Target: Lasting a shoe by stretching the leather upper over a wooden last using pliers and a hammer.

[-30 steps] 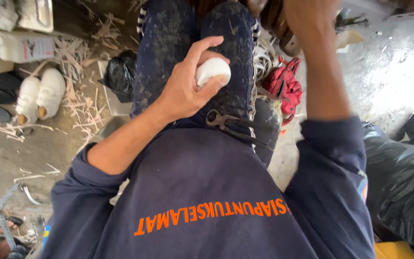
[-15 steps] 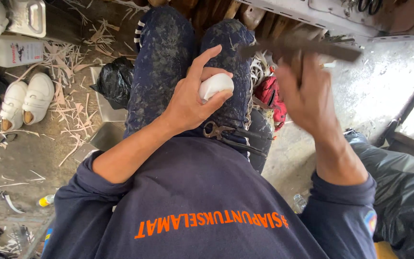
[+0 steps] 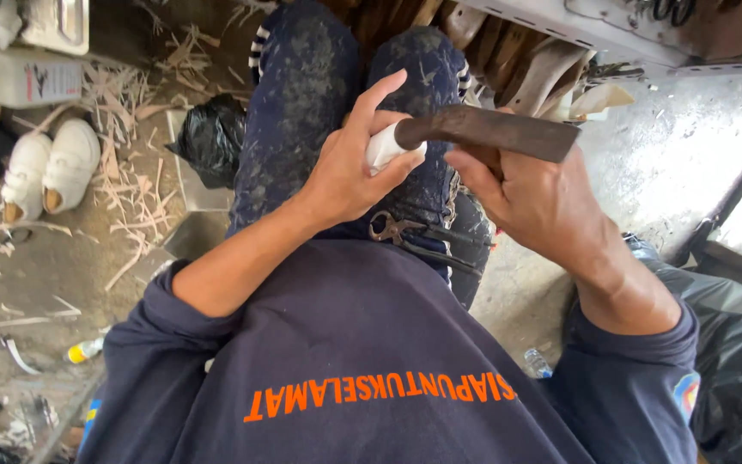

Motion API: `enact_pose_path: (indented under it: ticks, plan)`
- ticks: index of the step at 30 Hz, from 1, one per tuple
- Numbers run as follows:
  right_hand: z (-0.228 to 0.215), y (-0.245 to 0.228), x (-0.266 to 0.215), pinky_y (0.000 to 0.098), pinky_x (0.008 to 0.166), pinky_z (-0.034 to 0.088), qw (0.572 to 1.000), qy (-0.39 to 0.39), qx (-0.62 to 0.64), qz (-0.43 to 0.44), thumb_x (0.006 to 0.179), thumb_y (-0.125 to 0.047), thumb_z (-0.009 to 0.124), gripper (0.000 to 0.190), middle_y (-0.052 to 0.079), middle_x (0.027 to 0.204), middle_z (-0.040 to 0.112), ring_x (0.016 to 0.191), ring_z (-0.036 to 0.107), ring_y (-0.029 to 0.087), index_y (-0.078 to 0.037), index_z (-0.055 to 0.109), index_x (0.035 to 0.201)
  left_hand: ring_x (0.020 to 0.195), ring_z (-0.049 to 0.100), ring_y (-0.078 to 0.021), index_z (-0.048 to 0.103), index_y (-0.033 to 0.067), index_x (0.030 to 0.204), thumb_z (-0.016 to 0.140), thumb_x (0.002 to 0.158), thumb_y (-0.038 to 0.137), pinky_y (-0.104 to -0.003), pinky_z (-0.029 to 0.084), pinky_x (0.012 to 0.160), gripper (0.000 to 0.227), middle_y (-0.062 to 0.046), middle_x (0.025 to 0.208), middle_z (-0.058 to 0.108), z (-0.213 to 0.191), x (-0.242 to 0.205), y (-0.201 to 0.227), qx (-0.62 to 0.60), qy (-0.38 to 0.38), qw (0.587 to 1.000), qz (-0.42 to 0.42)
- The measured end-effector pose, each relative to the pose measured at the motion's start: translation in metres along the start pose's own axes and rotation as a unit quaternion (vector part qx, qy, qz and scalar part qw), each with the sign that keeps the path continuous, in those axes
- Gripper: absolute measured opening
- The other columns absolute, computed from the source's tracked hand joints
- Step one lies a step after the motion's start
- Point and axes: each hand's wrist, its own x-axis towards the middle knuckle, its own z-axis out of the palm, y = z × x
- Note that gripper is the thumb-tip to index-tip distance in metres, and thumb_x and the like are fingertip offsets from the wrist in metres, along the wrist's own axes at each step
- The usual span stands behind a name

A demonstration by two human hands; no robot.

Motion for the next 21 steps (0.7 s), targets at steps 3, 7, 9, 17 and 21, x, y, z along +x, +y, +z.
enact_pose_path:
  ticks: [3,7,9,17,21]
  plan:
    - [-0.008,-0.007,-0.007,0.0377,0.042,0.041,0.997,0.018,0.033,0.065,0.110,-0.021,0.061,0.033,0.014,0.080,0.058,0.048,0.048,0.021,0.009,0.061,0.124,0.077,0.064,-0.0117,0.021,0.0188,0.161,0.068,0.101,0.032,-0.027,0.053,0.067,0.077,-0.003,0.118,0.075,-0.001,0.000,0.008,-0.013,0.003,1.000,-0.009]
    - [0.004,-0.003,0.001,0.0403,0.046,0.043,1.000,0.011,-0.011,-0.011,0.110,-0.020,0.066,0.040,0.011,0.084,0.061,0.054,0.056,0.023,0.005,0.062,0.141,0.076,0.064,-0.0098,0.019,0.0195,0.161,0.067,0.102,0.036,-0.026,0.052,0.067,0.078,0.002,0.126,0.074,-0.005,0.003,0.011,-0.008,-0.015,0.999,-0.029]
    - [0.000,0.000,-0.003,0.0278,0.025,0.036,0.999,-0.011,-0.030,0.020,0.114,-0.028,0.055,0.033,-0.003,0.055,0.052,0.033,0.046,0.009,0.001,0.059,0.129,0.075,0.064,-0.0106,0.020,0.0191,0.161,0.070,0.101,0.032,-0.027,0.053,0.073,0.079,0.002,0.119,0.075,-0.003,0.002,0.007,-0.002,0.004,1.000,-0.008]
    - [0.013,-0.005,-0.015,0.0362,0.047,0.026,0.971,0.060,0.152,0.174,0.112,-0.020,0.058,0.017,0.001,0.057,0.038,0.048,0.034,0.014,-0.005,0.054,0.104,0.090,0.071,-0.0165,0.018,0.0184,0.161,0.068,0.101,0.035,-0.031,0.056,0.081,0.079,-0.003,0.126,0.074,-0.008,0.003,0.000,-0.016,-0.011,1.000,-0.002]
    - [0.029,0.003,-0.020,0.0413,0.059,0.029,0.982,0.035,0.109,0.149,0.113,-0.030,0.057,0.045,0.001,0.060,0.028,0.057,0.026,0.019,-0.006,0.045,0.077,0.087,0.069,-0.0152,0.019,0.0145,0.161,0.068,0.100,0.038,-0.032,0.053,0.083,0.081,0.001,0.125,0.075,-0.008,0.003,0.002,-0.013,-0.014,1.000,-0.008]
